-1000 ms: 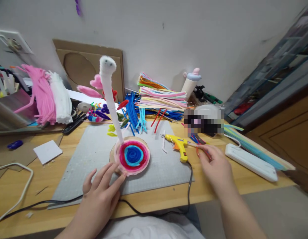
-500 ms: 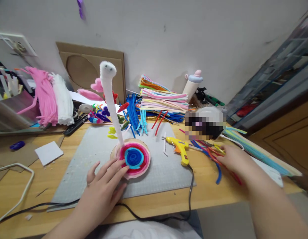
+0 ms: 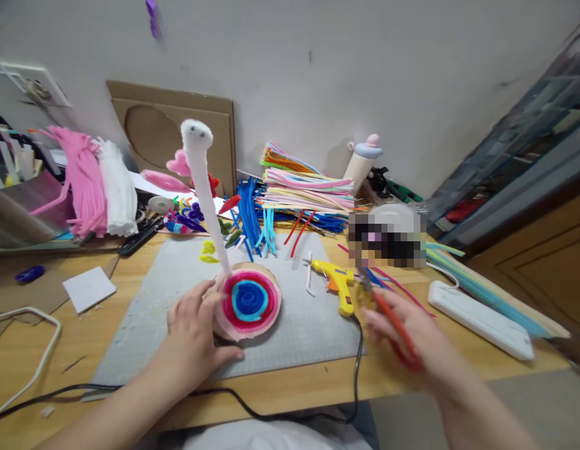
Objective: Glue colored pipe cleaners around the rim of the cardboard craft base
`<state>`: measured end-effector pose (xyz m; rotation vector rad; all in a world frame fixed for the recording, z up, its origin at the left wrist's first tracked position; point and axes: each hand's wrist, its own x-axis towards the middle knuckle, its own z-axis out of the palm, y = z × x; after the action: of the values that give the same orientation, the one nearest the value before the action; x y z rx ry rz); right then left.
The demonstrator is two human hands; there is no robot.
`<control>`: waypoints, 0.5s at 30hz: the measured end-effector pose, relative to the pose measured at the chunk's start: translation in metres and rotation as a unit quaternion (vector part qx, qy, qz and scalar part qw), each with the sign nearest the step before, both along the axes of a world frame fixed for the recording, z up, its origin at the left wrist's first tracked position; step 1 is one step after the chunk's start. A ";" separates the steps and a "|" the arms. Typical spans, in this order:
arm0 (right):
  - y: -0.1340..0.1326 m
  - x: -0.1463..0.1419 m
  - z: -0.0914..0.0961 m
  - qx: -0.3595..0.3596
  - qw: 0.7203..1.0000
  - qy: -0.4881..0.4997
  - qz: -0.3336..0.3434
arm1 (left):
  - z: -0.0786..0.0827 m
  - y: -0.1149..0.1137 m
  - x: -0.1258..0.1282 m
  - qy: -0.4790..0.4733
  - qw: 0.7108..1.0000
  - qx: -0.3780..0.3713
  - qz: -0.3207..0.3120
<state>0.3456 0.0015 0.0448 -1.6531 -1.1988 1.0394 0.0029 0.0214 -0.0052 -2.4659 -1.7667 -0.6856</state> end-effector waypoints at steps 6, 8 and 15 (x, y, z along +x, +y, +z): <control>-0.001 -0.095 -0.023 -0.098 0.956 0.266 0.072 | -0.014 0.002 -0.004 -0.022 0.998 -0.056 0.034; 0.008 -0.112 -0.026 -0.083 0.942 0.318 0.071 | -0.016 0.003 -0.004 -0.028 0.996 -0.067 0.048; 0.024 -0.125 -0.024 -0.074 0.917 0.387 0.059 | -0.015 0.006 -0.004 -0.095 0.992 -0.070 0.040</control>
<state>0.2201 0.0253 0.0212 -1.0831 -0.6941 1.6824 -0.0015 0.0270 -0.0199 -2.4736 -2.0358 -0.8425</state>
